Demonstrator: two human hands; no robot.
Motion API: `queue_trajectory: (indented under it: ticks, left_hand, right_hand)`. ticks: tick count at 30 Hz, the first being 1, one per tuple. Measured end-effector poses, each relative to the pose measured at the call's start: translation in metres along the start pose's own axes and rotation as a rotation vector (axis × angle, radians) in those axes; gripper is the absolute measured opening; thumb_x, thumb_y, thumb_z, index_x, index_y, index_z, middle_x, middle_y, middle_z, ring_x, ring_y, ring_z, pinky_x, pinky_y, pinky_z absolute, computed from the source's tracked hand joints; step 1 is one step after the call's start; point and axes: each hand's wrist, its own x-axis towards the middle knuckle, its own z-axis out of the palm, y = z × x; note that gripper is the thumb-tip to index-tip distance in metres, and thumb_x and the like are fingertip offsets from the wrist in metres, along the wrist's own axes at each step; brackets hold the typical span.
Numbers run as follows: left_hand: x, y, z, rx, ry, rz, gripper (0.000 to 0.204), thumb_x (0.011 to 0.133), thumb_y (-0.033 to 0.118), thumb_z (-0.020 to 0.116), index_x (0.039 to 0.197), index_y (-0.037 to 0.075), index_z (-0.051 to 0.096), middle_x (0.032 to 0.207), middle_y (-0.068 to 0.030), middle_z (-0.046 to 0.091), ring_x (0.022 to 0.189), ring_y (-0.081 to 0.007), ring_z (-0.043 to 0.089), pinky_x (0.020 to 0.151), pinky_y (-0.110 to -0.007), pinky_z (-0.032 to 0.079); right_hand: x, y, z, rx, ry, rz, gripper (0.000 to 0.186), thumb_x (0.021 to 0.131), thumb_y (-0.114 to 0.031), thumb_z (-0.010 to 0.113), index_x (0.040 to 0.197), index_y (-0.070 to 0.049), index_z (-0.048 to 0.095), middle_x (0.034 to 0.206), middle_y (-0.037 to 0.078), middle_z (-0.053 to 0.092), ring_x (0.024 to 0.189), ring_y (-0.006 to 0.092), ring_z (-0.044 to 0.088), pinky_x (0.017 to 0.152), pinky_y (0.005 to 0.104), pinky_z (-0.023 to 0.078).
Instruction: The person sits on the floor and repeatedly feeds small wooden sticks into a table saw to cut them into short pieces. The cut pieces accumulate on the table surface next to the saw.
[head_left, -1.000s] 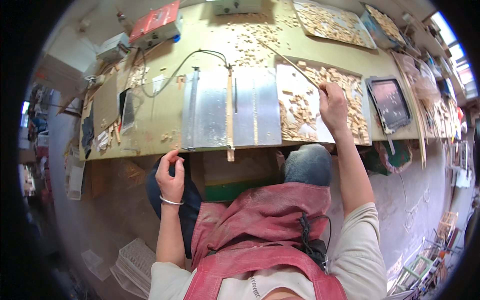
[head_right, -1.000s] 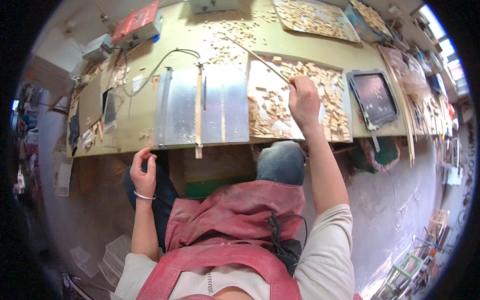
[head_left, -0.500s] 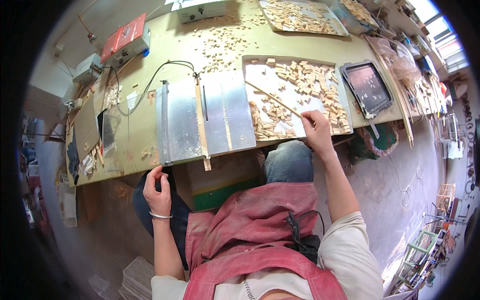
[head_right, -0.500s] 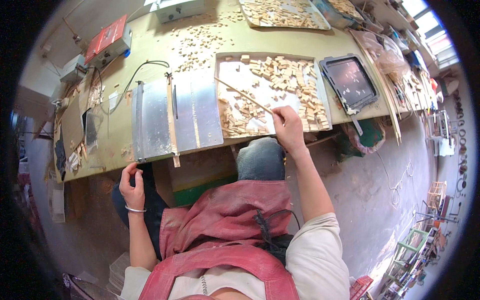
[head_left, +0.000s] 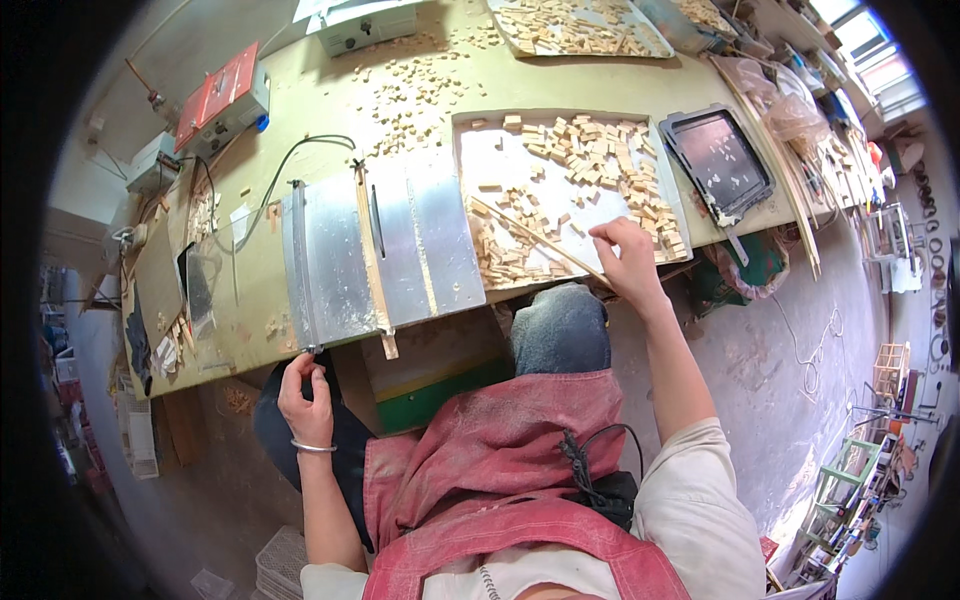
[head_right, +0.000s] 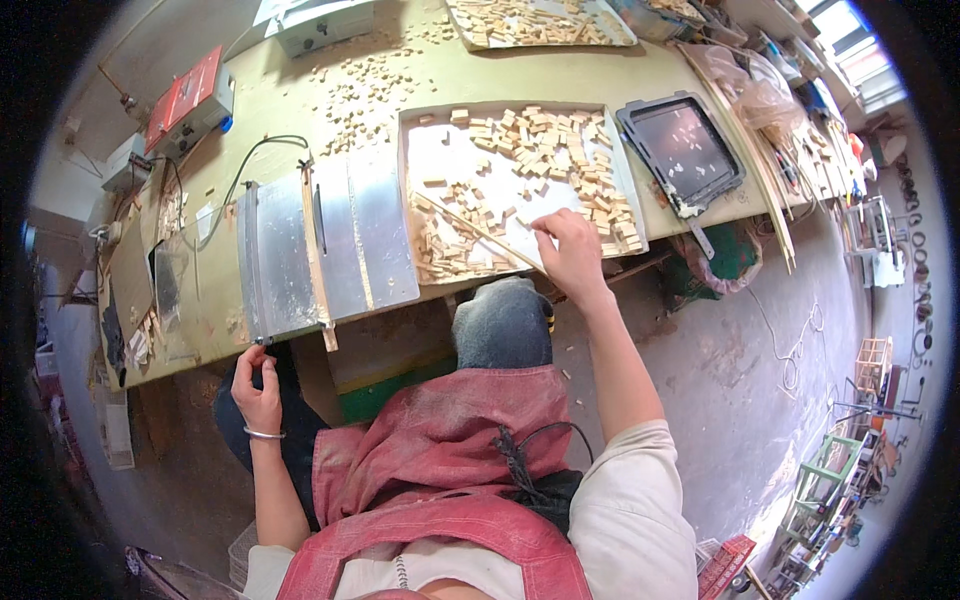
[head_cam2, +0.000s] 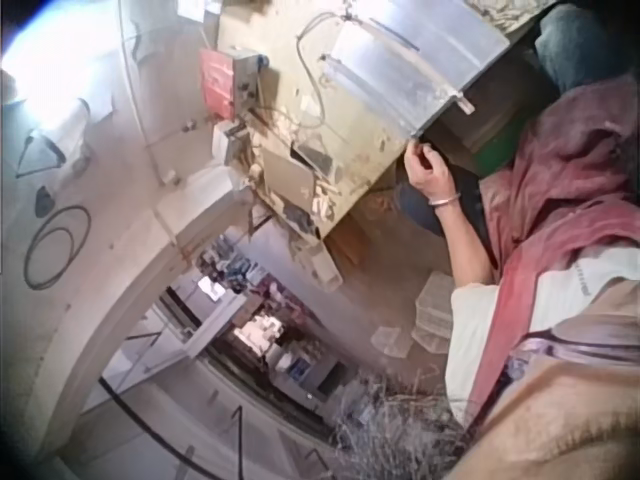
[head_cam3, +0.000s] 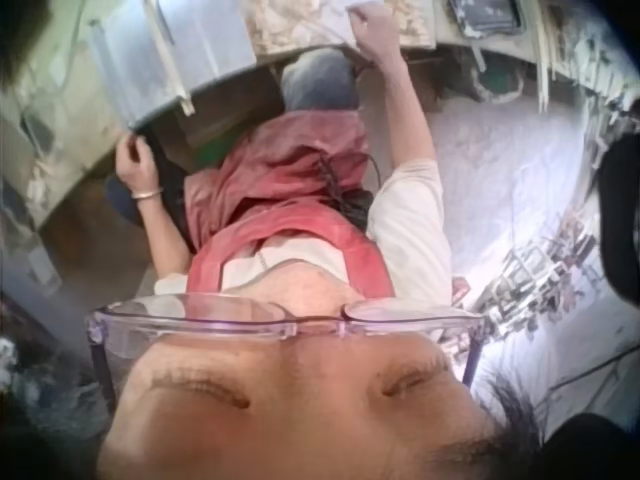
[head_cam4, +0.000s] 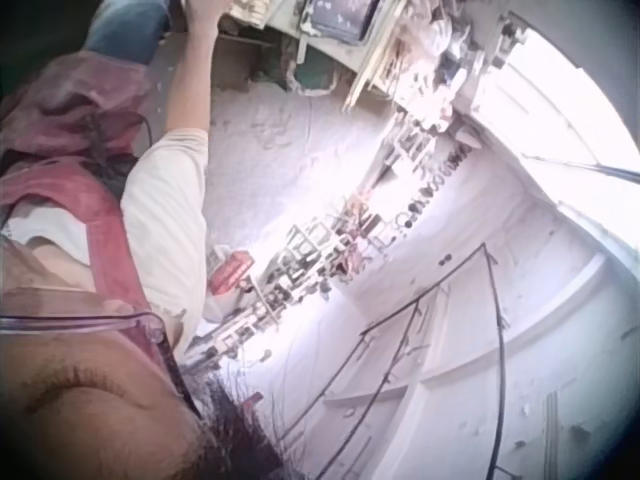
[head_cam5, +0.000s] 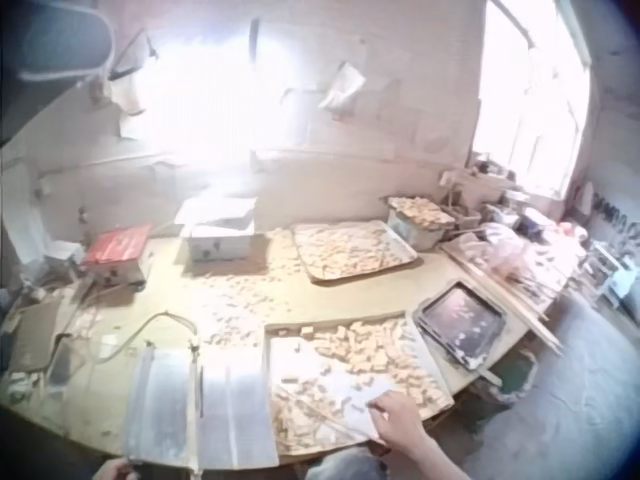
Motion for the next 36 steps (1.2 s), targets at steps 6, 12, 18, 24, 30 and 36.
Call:
queue_trajectory:
  ticks: [6,12,18,24,30,36]
  left_hand:
    - [-0.001,0.000,0.002,-0.009,0.014,-0.010,0.025,0.098,-0.003,0.065,0.122,-0.003,0.069,0.095,-0.0117,0.073,0.088,-0.0224,0.071,0.086,-0.036,0.057]
    - [-0.002,0.000,-0.002,0.032,-0.048,-0.013,0.027,0.101,0.000,0.063,0.127,-0.004,0.068,0.104,-0.0126,0.076,0.095,-0.0220,0.073,0.090,-0.036,0.056]
    - [-0.001,-0.003,0.001,0.019,-0.048,-0.003,0.025,0.100,-0.001,0.063,0.124,-0.004,0.068,0.101,-0.0118,0.075,0.093,-0.0216,0.072,0.089,-0.035,0.056]
    - [-0.001,-0.003,0.002,0.034,-0.064,-0.005,0.026,0.095,-0.005,0.065,0.121,-0.003,0.068,0.098,-0.0140,0.073,0.090,-0.0289,0.072,0.086,-0.039,0.056]
    - [0.000,-0.004,0.002,0.051,-0.078,0.040,0.024,0.098,-0.004,0.063,0.121,-0.003,0.066,0.095,-0.0110,0.072,0.088,-0.0224,0.070,0.085,-0.035,0.056]
    - [-0.001,-0.006,0.003,0.048,-0.079,0.006,0.024,0.095,-0.004,0.067,0.119,-0.003,0.067,0.096,-0.0135,0.072,0.090,-0.0303,0.071,0.087,-0.040,0.056]
  right_hand:
    - [0.029,0.024,0.016,-0.085,0.157,0.115,0.009,0.092,-0.009,0.073,0.095,-0.002,0.078,0.091,0.015,0.075,0.086,0.0346,0.073,0.080,0.0446,0.056]
    - [0.052,0.039,0.017,-0.264,0.058,0.014,0.030,0.087,-0.005,0.071,0.117,-0.005,0.074,0.107,0.015,0.069,0.105,0.0348,0.069,0.091,0.0465,0.053]
    - [0.080,0.060,0.032,-0.378,0.051,0.091,0.035,0.089,-0.001,0.061,0.122,-0.009,0.072,0.117,0.016,0.063,0.118,0.0375,0.061,0.100,0.0517,0.048]
    - [0.088,0.052,0.036,-0.375,-0.010,0.143,0.033,0.091,0.000,0.060,0.120,-0.010,0.072,0.118,0.015,0.063,0.119,0.0367,0.061,0.102,0.0502,0.048]
    - [0.087,0.055,0.038,-0.335,-0.034,0.141,0.034,0.091,0.003,0.060,0.120,-0.011,0.071,0.119,0.015,0.063,0.121,0.0364,0.061,0.105,0.0504,0.048]
    - [0.092,0.045,0.033,-0.360,-0.090,0.086,0.036,0.091,0.004,0.060,0.122,-0.012,0.070,0.122,0.014,0.062,0.124,0.0343,0.060,0.107,0.0486,0.047]
